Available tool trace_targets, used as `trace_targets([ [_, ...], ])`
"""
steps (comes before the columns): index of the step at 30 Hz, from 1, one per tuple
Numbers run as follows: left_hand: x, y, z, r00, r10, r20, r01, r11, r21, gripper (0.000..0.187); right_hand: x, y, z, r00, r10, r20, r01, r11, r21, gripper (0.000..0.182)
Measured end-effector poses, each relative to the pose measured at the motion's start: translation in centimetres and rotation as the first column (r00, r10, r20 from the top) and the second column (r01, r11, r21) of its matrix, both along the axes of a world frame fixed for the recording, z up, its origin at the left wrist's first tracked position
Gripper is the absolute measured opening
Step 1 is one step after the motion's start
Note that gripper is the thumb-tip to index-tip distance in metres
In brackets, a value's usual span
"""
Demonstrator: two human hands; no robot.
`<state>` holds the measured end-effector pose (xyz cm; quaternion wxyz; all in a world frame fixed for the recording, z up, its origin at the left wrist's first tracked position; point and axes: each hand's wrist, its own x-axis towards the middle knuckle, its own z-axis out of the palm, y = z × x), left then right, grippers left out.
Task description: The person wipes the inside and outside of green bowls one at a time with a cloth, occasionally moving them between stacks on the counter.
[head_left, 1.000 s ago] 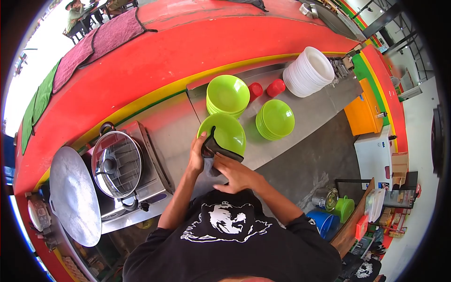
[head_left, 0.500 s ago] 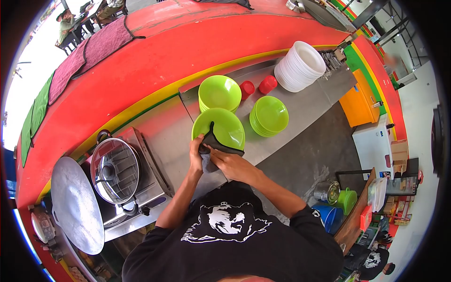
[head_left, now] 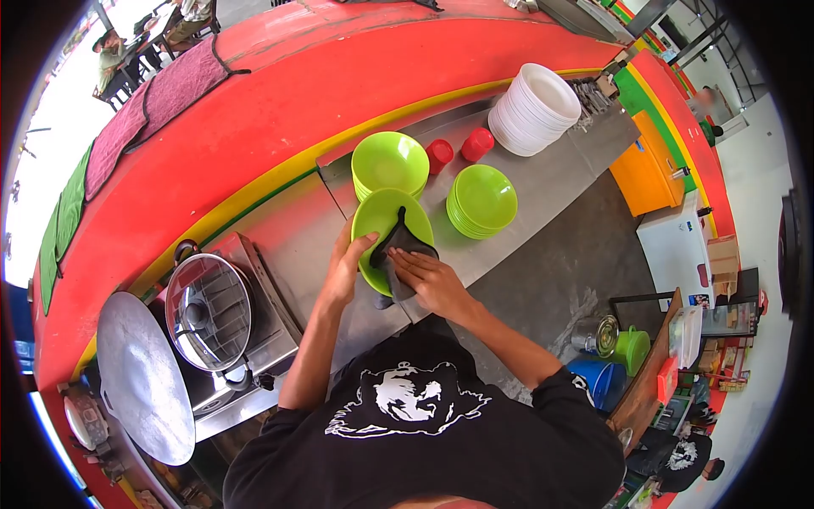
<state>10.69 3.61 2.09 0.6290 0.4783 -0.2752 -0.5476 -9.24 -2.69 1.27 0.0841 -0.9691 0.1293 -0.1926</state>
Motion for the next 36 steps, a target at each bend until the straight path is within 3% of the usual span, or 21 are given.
trace_targets([
  [4,-4.0,0.1,-1.2,0.985,0.132,0.107,-0.122,0.988,-0.093,0.062,1.0,2.4,-0.6,0.997,-0.071,-0.02,0.074,0.954,0.29,0.048],
  [5,-3.7,0.0,-4.0,0.991,0.133,0.013,-0.132,0.991,-0.03,0.06,1.5,2.9,-0.2,0.995,-0.098,0.022,0.086,0.945,0.315,0.047],
  [7,-2.3,0.3,-4.4,0.988,0.049,-0.149,-0.043,0.998,0.049,0.059,1.6,3.4,0.0,0.993,-0.116,0.03,0.098,0.927,0.362,0.047],
  [10,-0.9,0.7,-3.4,0.992,0.016,-0.129,-0.012,0.999,0.033,0.055,0.5,3.3,-0.3,0.998,-0.013,0.068,0.004,0.992,0.128,0.047],
  [13,-0.2,1.2,0.2,0.996,-0.081,0.027,0.081,0.997,-0.015,0.056,-0.7,2.9,0.4,0.999,-0.035,0.019,0.033,0.997,0.076,0.047],
  [16,-1.0,1.0,1.1,0.988,-0.023,0.153,0.019,0.999,0.028,0.058,-0.7,2.7,0.1,0.995,-0.099,0.012,0.099,0.994,0.053,0.043],
  [19,-2.1,0.5,0.7,0.994,0.102,0.026,-0.101,0.994,-0.047,0.059,-0.2,2.4,0.6,0.997,-0.068,0.034,0.065,0.993,0.097,0.046],
  [21,-2.3,0.5,-2.1,0.99,0.125,0.07,-0.122,0.991,-0.056,0.057,0.4,3.7,0.1,0.992,-0.1,0.071,0.083,0.974,0.213,0.048],
  [25,-2.5,0.7,-2.1,0.974,0.157,0.163,-0.138,0.983,-0.124,0.054,1.9,5.2,0.4,0.983,-0.179,0.047,0.151,0.923,0.354,0.047],
  [28,-0.9,0.6,-2.3,0.995,0.059,0.081,-0.054,0.997,-0.057,0.05,1.5,5.0,-0.4,0.987,-0.121,0.101,0.088,0.953,0.289,0.045],
  [29,-0.6,1.1,-2.1,0.994,0.043,-0.096,-0.039,0.998,0.043,0.05,1.1,4.7,-0.7,0.987,-0.084,0.136,0.049,0.969,0.243,0.044],
  [33,0.7,1.1,1.9,0.98,-0.133,0.149,0.124,0.99,0.065,0.061,0.3,3.5,-0.8,0.988,-0.075,0.138,0.065,0.995,0.079,0.04],
  [35,-0.6,1.2,1.8,0.987,-0.023,0.159,0.017,0.999,0.041,0.065,0.8,2.9,-0.4,0.978,-0.099,0.181,0.085,0.993,0.082,0.035],
  [36,-1.3,1.1,1.6,0.986,0.03,0.164,-0.034,0.999,0.026,0.068,1.0,3.0,-0.5,0.977,-0.142,0.161,0.113,0.977,0.178,0.036],
])
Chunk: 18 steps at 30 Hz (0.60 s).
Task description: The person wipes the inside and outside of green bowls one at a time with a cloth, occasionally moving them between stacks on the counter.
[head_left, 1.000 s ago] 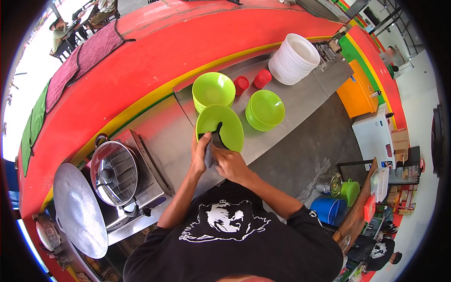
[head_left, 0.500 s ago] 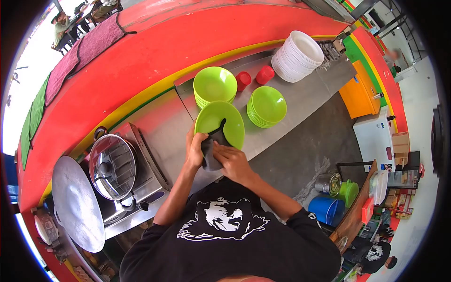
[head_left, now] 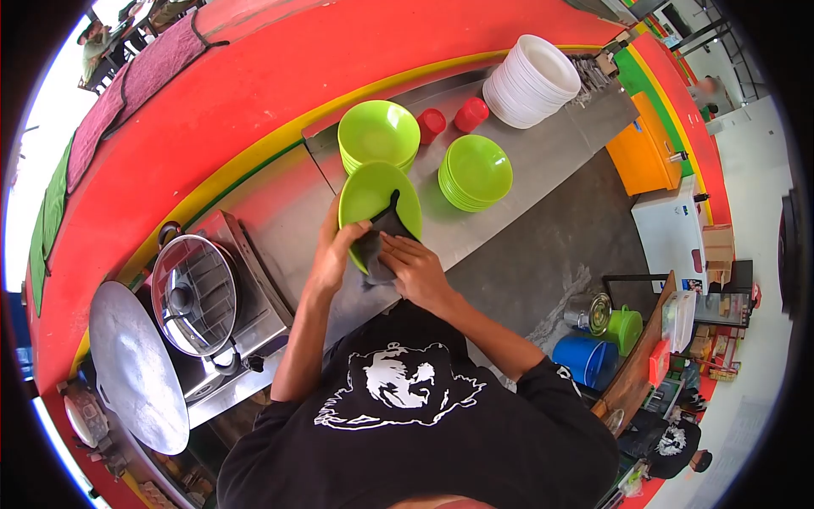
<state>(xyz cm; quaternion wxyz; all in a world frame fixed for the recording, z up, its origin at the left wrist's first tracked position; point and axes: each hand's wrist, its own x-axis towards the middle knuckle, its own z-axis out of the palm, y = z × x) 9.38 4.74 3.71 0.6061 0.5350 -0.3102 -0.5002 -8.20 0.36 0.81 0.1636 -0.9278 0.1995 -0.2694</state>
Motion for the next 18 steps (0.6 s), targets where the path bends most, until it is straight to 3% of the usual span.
trace_targets([
  [2,-1.2,-0.1,-2.3,0.998,0.054,-0.024,-0.056,0.997,-0.06,0.068,0.7,0.9,-0.2,0.998,-0.052,-0.027,0.056,0.979,0.195,0.039],
  [3,-1.5,-0.1,-2.7,0.996,0.064,-0.059,-0.068,0.996,-0.06,0.067,1.0,1.4,-0.5,0.996,-0.071,-0.055,0.082,0.967,0.239,0.055],
  [6,-0.5,0.0,-3.1,0.961,0.05,-0.271,-0.048,0.999,0.016,0.058,1.1,2.4,-0.5,0.998,-0.047,-0.05,0.056,0.978,0.203,0.048],
  [8,0.9,0.5,-3.5,0.918,0.003,-0.397,0.046,0.993,0.112,0.054,0.5,1.6,-1.2,0.998,0.028,-0.062,-0.025,0.999,0.045,0.046],
  [12,1.9,0.3,-1.7,0.964,-0.096,-0.247,0.103,0.995,0.014,0.053,-1.0,-0.1,-0.8,0.984,0.027,-0.173,-0.048,0.992,-0.12,0.047],
  [15,0.8,-0.2,-0.5,0.994,-0.069,-0.087,0.069,0.998,-0.004,0.06,-0.9,-0.2,-0.6,0.978,-0.011,-0.207,-0.01,0.995,-0.098,0.055],
  [18,-0.8,-0.2,-1.3,0.992,0.04,-0.119,-0.044,0.998,-0.038,0.062,0.0,0.2,-0.1,0.994,-0.028,-0.102,0.033,0.998,0.047,0.051],
])
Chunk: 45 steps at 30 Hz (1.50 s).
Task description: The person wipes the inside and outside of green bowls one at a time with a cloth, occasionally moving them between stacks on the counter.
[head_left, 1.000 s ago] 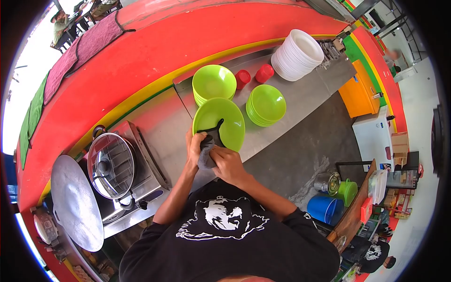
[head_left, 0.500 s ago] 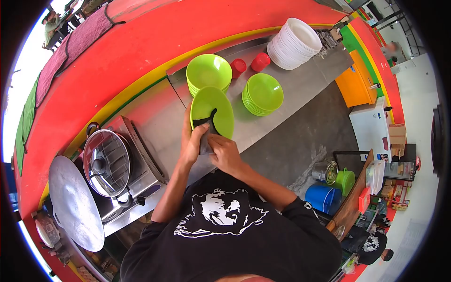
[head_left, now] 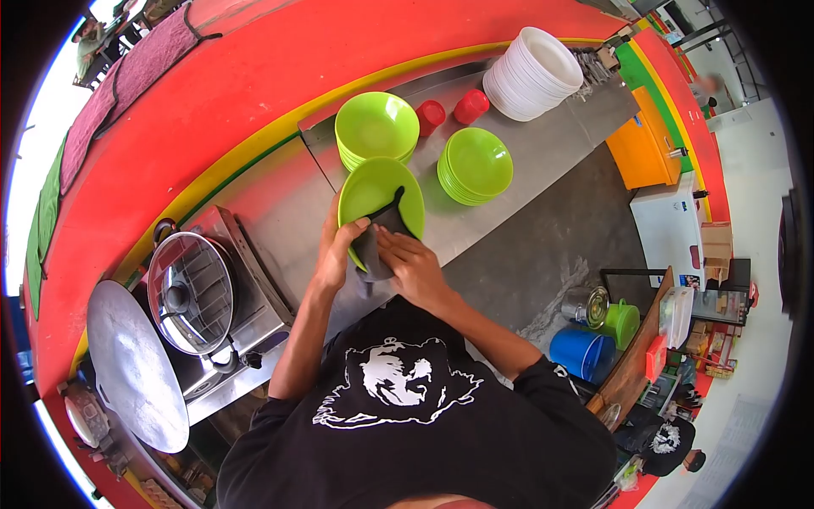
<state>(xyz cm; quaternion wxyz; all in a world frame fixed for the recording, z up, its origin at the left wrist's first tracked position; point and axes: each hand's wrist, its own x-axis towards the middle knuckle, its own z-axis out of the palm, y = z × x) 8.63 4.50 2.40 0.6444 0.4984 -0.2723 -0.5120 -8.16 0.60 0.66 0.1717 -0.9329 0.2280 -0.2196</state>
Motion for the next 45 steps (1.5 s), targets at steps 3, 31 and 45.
trace_targets([
  [3,-0.1,0.2,-4.8,0.985,-0.044,-0.165,0.048,0.999,0.023,0.061,1.4,1.8,0.4,0.998,-0.061,-0.032,0.066,0.972,0.227,0.048],
  [31,1.7,-1.6,-0.9,0.965,-0.196,0.172,0.207,0.977,-0.044,0.068,-1.8,-0.8,-1.3,0.99,-0.101,-0.095,0.078,0.973,-0.216,0.044],
  [45,3.6,-0.6,-3.4,0.982,-0.166,-0.094,0.17,0.985,0.037,0.063,1.3,2.1,-2.5,1.0,0.019,-0.003,-0.019,0.999,0.025,0.055],
])
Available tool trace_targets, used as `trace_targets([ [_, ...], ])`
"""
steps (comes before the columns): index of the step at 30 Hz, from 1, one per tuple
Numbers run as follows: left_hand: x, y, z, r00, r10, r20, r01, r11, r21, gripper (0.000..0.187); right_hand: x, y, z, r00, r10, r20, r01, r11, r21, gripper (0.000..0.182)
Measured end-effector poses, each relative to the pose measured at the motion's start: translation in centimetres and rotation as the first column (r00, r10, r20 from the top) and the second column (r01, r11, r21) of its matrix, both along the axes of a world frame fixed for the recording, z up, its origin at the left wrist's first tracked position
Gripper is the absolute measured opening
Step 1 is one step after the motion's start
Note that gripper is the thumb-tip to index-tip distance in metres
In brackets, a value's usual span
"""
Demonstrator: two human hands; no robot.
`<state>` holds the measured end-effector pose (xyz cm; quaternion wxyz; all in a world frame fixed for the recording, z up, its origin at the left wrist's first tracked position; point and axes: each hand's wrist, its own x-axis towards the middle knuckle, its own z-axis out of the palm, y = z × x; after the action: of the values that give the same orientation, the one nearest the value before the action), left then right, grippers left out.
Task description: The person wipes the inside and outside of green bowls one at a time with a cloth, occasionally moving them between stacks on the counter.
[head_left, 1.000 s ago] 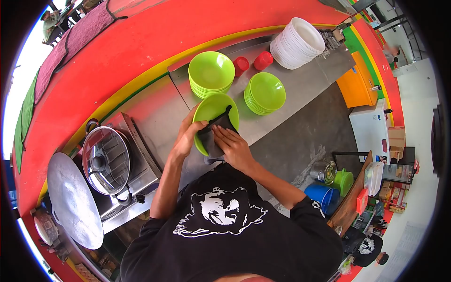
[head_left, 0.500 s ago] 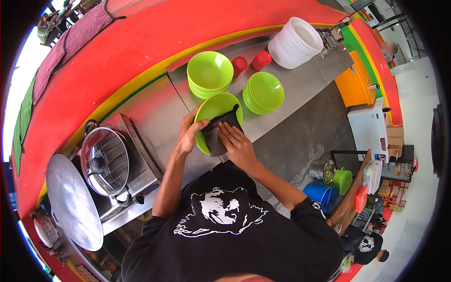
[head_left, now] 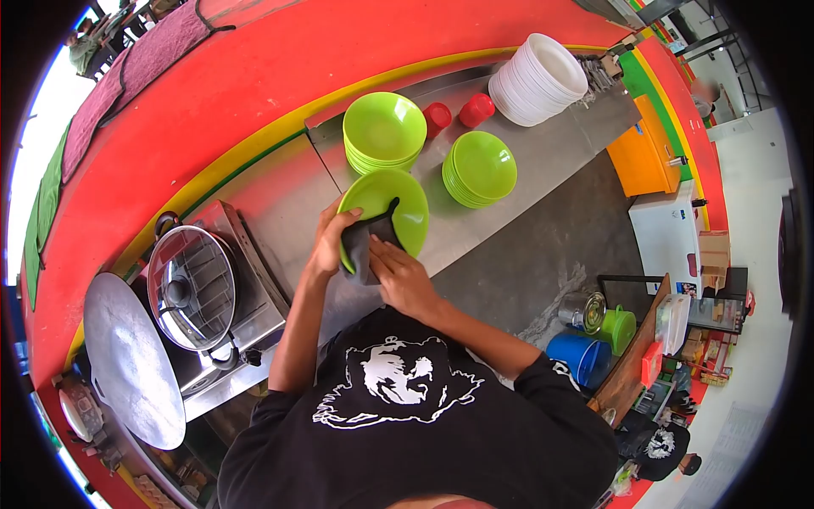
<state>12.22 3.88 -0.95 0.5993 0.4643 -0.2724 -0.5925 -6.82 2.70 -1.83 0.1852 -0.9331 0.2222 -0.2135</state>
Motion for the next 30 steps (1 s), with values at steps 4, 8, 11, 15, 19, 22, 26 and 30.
trace_targets([
  [4,0.9,0.6,1.2,0.975,-0.055,0.215,0.063,0.998,-0.031,0.061,-1.5,-2.2,-0.8,0.987,-0.026,-0.156,-0.006,0.98,-0.197,0.058],
  [8,0.4,0.0,2.1,0.963,-0.019,0.267,0.03,0.999,-0.037,0.061,-0.6,-2.1,-0.5,0.977,-0.08,-0.2,0.048,0.985,-0.163,0.064],
  [11,0.6,-0.4,2.1,0.962,-0.022,0.273,0.033,0.999,-0.035,0.061,0.7,-0.8,-0.2,0.993,-0.044,-0.113,0.041,0.999,-0.023,0.065],
  [15,0.6,-0.6,2.3,0.959,-0.053,0.279,0.076,0.994,-0.074,0.06,3.1,2.2,-0.5,0.998,-0.051,0.031,0.04,0.957,0.287,0.059],
  [19,0.3,-0.6,2.2,0.945,-0.032,0.326,0.073,0.991,-0.116,0.058,5.0,0.7,1.1,0.955,-0.096,0.279,-0.054,0.873,0.485,0.04],
  [22,0.3,-0.1,2.3,0.947,0.013,0.321,0.037,0.988,-0.151,0.062,4.9,-1.7,3.3,0.995,-0.049,0.082,0.033,0.983,0.181,0.068],
  [26,0.8,0.2,3.1,0.937,0.099,0.335,-0.031,0.979,-0.202,0.064,3.0,-2.6,2.9,0.983,-0.082,-0.163,0.087,0.996,0.023,0.089],
  [30,0.9,0.0,2.2,0.959,0.132,0.25,-0.095,0.983,-0.156,0.06,2.0,-1.7,2.0,0.943,-0.098,-0.317,0.054,0.988,-0.145,0.081],
])
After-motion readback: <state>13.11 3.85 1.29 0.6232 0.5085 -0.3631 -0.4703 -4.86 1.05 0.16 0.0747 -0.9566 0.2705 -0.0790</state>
